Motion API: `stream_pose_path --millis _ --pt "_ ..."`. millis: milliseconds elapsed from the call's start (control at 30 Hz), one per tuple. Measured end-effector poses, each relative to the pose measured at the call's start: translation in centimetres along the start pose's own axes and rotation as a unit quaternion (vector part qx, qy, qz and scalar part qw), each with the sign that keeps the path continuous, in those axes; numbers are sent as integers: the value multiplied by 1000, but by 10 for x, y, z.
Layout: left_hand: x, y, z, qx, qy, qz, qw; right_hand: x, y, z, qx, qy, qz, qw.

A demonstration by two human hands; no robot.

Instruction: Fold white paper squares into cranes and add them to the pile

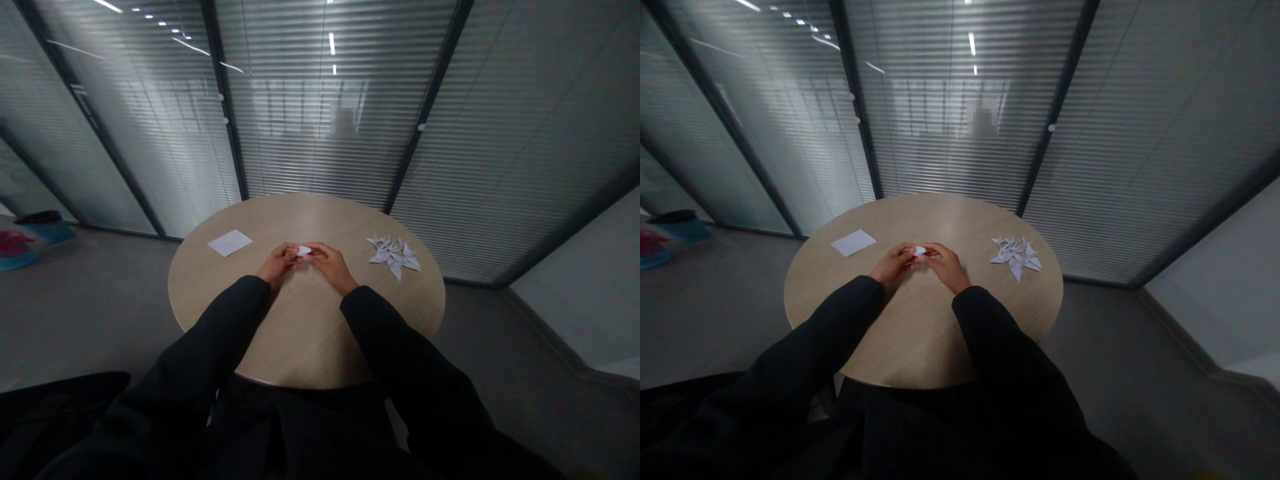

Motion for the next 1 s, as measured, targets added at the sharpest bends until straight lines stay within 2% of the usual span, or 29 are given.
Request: stream_pose_path --millis 67,233,367,567,1000 --pt "1 1 -1 -1 -10 6 1000 1 0 2 0 1 11 1000" --pt "4 2 9 -56 -66 20 996 5 1 -2 30 48 31 998" --pt "-1 2 12 -59 -87 -1 994 6 4 -9 57 89 36 994" --pt "-5 4 12 -49 -55 -17 997 8 5 -12 78 112 41 990" --pt "-8 3 4 -12 44 -36 998 13 4 -16 72 130 55 987"
Point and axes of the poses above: each hand's wrist, its own y-axis away from the middle knuckle, its own x-axis out of the back of the hand, z = x × y, the point moved 10 cm from there along -y, towards the middle knuckle, and after that the axes turned 1 degree about y, right-handed, at the moved point
